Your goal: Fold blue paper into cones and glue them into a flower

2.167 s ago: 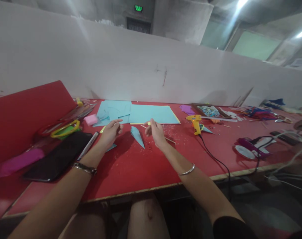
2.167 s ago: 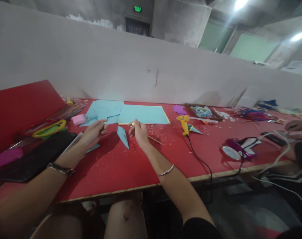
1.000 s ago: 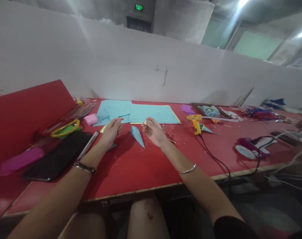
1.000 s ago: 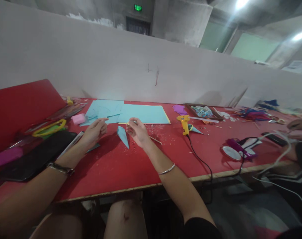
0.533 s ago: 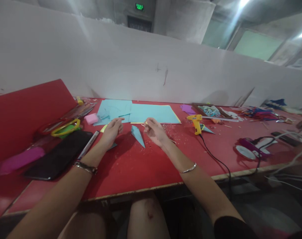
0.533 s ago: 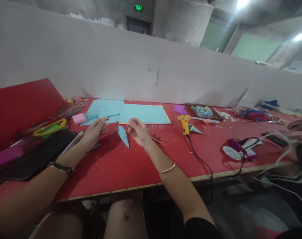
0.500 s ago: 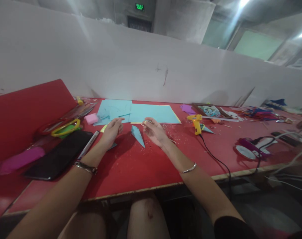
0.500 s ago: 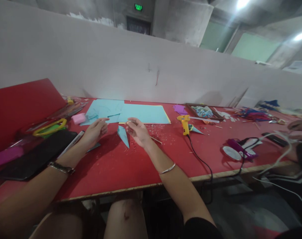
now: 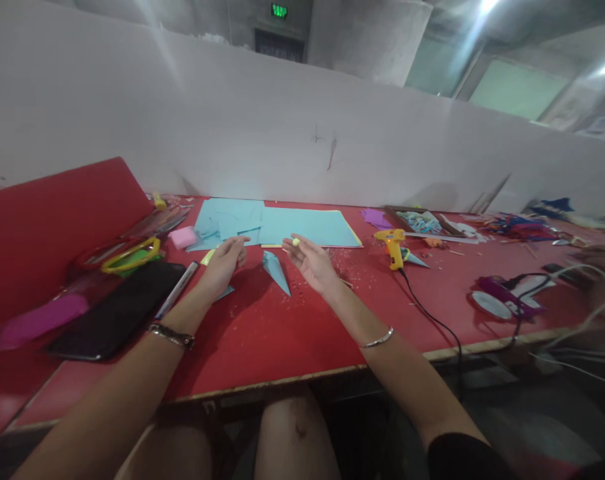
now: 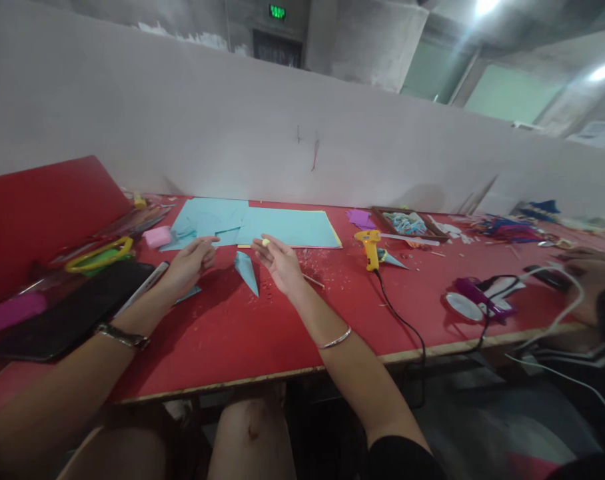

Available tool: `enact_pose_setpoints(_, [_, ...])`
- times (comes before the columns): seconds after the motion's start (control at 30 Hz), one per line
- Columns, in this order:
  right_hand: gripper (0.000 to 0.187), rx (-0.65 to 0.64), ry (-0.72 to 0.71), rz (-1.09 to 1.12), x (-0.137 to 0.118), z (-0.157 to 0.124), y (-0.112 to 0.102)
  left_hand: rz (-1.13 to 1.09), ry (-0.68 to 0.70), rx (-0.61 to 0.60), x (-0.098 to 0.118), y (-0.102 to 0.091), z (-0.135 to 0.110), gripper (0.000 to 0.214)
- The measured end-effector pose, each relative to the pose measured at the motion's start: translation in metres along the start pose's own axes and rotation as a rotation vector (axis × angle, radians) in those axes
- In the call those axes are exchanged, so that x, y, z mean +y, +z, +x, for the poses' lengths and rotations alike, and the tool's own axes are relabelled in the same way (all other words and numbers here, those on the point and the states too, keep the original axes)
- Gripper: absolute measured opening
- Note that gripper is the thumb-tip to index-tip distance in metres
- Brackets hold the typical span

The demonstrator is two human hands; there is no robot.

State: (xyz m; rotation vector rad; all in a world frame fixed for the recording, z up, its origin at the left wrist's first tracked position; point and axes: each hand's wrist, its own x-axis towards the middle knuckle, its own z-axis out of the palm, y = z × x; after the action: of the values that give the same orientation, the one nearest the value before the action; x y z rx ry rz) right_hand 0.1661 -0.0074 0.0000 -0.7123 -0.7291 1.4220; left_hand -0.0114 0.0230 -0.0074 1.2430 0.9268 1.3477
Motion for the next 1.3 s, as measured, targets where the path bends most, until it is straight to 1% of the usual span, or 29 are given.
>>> enact_pose_setpoints(0.13, [0.008, 0.083, 0.007, -0.052, 0.0008, 0.0015, -0.003, 0.0, 0.005, -0.012, -0.0009, -0.0007, 0.0006, 0.019])
enact_pose_setpoints(0.2, [0.01, 0.091, -0.005, -0.07, 0.0007, 0.0017, -0.0038, 0.004, 0.004, -0.01, -0.0002, -0.0003, 0.0004, 0.018])
enact_pose_setpoints(0.3, [0.017, 0.032, 0.034, -0.07, -0.0006, -0.0003, -0.0014, 0.014, -0.009, -0.003, 0.0019, 0.001, -0.0008, 0.018])
enact_pose_setpoints(0.4, [0.014, -0.069, 0.113, -0.084, -0.0021, -0.0035, 0.0021, 0.026, -0.017, -0.001, 0.0032, 0.0017, -0.0016, 0.019])
enact_pose_setpoints(0.47, [0.015, -0.088, 0.139, -0.113, -0.0022, -0.0046, 0.0025, 0.022, -0.01, -0.007, 0.0027, 0.0015, -0.0011, 0.02])
enact_pose_setpoints(0.53, [0.018, -0.06, 0.122, -0.15, -0.0012, -0.0042, 0.0008, 0.014, -0.007, -0.015, 0.0014, 0.0008, -0.0003, 0.019])
enact_pose_setpoints(0.63, [0.021, -0.013, 0.061, -0.232, 0.0014, -0.0024, -0.0027, 0.01, -0.009, -0.017, 0.0001, 0.0001, 0.0002, 0.019])
enact_pose_setpoints(0.7, [0.023, 0.006, 0.05, -0.27, 0.0032, -0.0011, -0.0042, 0.012, -0.008, -0.016, -0.0001, -0.0001, 0.0, 0.018])
enact_pose_setpoints(0.8, [0.02, 0.005, 0.059, -0.24, 0.0042, 0.0, -0.0046, 0.018, 0.0, -0.016, -0.0006, -0.0008, -0.0003, 0.019])
enact_pose_setpoints(0.93, [0.025, 0.003, 0.072, -0.239, 0.0032, -0.0004, -0.0045, 0.029, -0.004, -0.018, -0.0025, -0.0016, 0.001, 0.02])
enact_pose_setpoints(1.07, [0.012, -0.011, 0.046, -0.287, 0.0031, -0.0021, -0.003, 0.026, -0.004, -0.016, -0.0032, -0.0006, 0.0017, 0.02])
enact_pose_setpoints(1.2, [0.015, 0.007, 0.069, -0.247, 0.0033, -0.0022, -0.0017, 0.032, -0.008, -0.011, -0.0022, -0.0002, 0.0012, 0.02])
enact_pose_setpoints(1.3, [0.011, 0.005, 0.07, -0.229, 0.0028, -0.0014, -0.0027, 0.036, 0.001, -0.015, -0.0021, -0.0009, 0.0009, 0.02])
